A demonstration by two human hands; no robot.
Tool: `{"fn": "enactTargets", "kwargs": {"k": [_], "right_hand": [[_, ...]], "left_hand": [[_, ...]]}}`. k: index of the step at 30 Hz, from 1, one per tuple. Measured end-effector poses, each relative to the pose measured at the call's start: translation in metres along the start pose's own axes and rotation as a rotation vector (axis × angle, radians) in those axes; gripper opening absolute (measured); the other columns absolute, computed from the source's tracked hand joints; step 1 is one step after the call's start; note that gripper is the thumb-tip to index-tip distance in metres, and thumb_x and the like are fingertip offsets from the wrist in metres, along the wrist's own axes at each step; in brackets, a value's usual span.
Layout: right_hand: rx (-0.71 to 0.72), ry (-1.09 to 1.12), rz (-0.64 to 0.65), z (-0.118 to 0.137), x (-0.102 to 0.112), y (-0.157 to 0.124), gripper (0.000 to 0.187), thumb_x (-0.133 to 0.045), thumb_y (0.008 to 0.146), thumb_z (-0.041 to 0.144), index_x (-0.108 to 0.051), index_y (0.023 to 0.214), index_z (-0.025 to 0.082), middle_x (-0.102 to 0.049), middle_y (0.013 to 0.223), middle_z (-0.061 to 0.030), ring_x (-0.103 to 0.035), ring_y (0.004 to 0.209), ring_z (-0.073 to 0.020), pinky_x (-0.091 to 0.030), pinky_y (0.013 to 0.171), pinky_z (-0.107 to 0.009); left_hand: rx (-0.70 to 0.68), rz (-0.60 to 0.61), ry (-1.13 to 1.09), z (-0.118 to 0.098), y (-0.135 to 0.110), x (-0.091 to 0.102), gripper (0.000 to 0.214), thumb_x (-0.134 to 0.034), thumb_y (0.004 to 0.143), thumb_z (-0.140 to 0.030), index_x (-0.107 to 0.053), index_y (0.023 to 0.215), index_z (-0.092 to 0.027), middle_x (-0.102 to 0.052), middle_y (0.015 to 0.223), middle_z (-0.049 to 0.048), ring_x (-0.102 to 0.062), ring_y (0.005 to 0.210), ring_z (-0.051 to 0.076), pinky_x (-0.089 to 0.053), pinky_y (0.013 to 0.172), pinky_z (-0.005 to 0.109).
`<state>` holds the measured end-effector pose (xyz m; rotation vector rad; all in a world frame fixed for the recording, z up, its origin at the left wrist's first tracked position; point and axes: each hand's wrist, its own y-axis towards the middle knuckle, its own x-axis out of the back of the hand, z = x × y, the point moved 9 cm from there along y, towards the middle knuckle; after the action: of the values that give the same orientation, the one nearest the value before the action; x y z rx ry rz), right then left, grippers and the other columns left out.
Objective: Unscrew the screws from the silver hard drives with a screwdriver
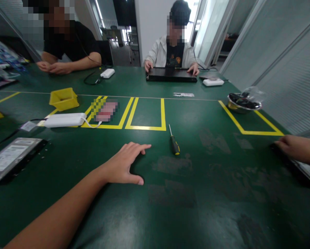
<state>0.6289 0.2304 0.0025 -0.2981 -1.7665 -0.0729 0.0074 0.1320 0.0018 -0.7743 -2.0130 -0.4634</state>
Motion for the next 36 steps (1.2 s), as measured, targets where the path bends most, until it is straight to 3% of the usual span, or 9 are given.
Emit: {"fn": "enactTargets", "kwargs": {"k": [6, 12, 17, 23, 28, 36], "right_hand": [[-0.002, -0.046, 0.15, 0.002, -0.016, 0.005, 0.036, -0.045, 0.089, 0.021, -0.048, 0.054, 0.02, -0.06, 0.069, -0.0123, -0.059, 0.062, -0.0216, -0.047, 0.064, -0.033], [0.098, -0.023, 0.086, 0.002, -0.017, 0.003, 0.016, -0.041, 0.089, 0.021, -0.053, 0.079, 0.019, -0.062, 0.095, -0.0146, -0.061, 0.09, -0.0251, -0.048, 0.083, -0.035], [0.11, -0.013, 0.102, 0.006, -0.013, -0.005, 0.014, -0.041, 0.09, 0.024, -0.054, 0.091, 0.018, -0.061, 0.106, -0.0149, -0.062, 0.093, -0.0251, -0.048, 0.083, -0.034], [-0.019, -0.065, 0.134, 0.008, -0.007, -0.005, 0.027, -0.039, 0.094, 0.031, -0.054, 0.076, 0.018, -0.066, 0.089, -0.0171, -0.064, 0.083, -0.0288, -0.05, 0.078, -0.038], [-0.061, -0.071, 0.207, 0.008, -0.011, -0.001, 0.038, -0.038, 0.095, 0.024, -0.053, 0.06, 0.018, -0.065, 0.076, -0.0147, -0.065, 0.071, -0.0236, -0.049, 0.07, -0.033], [0.025, -0.047, 0.16, 0.014, -0.005, -0.007, 0.023, -0.039, 0.092, 0.021, -0.055, 0.076, 0.018, -0.067, 0.093, -0.0161, -0.065, 0.086, -0.0247, -0.049, 0.081, -0.032]], "left_hand": [[0.006, -0.008, 0.006, 0.0, 0.0, 0.0, 0.106, -0.072, 0.067, -0.072, -0.026, 0.152, -0.027, -0.052, 0.127, 0.0097, -0.048, 0.112, 0.031, -0.038, 0.099, 0.045], [-0.005, -0.013, 0.011, 0.0, 0.0, 0.0, 0.106, -0.072, 0.067, -0.071, -0.026, 0.152, -0.027, -0.052, 0.126, 0.0095, -0.048, 0.112, 0.031, -0.038, 0.099, 0.045], [-0.008, -0.007, 0.012, 0.0, 0.0, -0.001, 0.106, -0.072, 0.067, -0.071, -0.025, 0.152, -0.027, -0.052, 0.127, 0.01, -0.047, 0.112, 0.031, -0.038, 0.099, 0.045], [0.007, 0.008, 0.01, 0.0, 0.001, -0.001, 0.106, -0.073, 0.068, -0.07, -0.023, 0.152, -0.028, -0.051, 0.127, 0.0093, -0.047, 0.113, 0.031, -0.038, 0.099, 0.045], [0.006, 0.006, 0.009, 0.0, 0.001, -0.001, 0.106, -0.073, 0.067, -0.07, -0.024, 0.152, -0.028, -0.051, 0.127, 0.009, -0.047, 0.113, 0.03, -0.038, 0.1, 0.045], [0.008, 0.009, 0.014, -0.001, 0.002, -0.001, 0.106, -0.073, 0.067, -0.07, -0.024, 0.151, -0.027, -0.051, 0.126, 0.009, -0.047, 0.112, 0.03, -0.037, 0.1, 0.045]]}}
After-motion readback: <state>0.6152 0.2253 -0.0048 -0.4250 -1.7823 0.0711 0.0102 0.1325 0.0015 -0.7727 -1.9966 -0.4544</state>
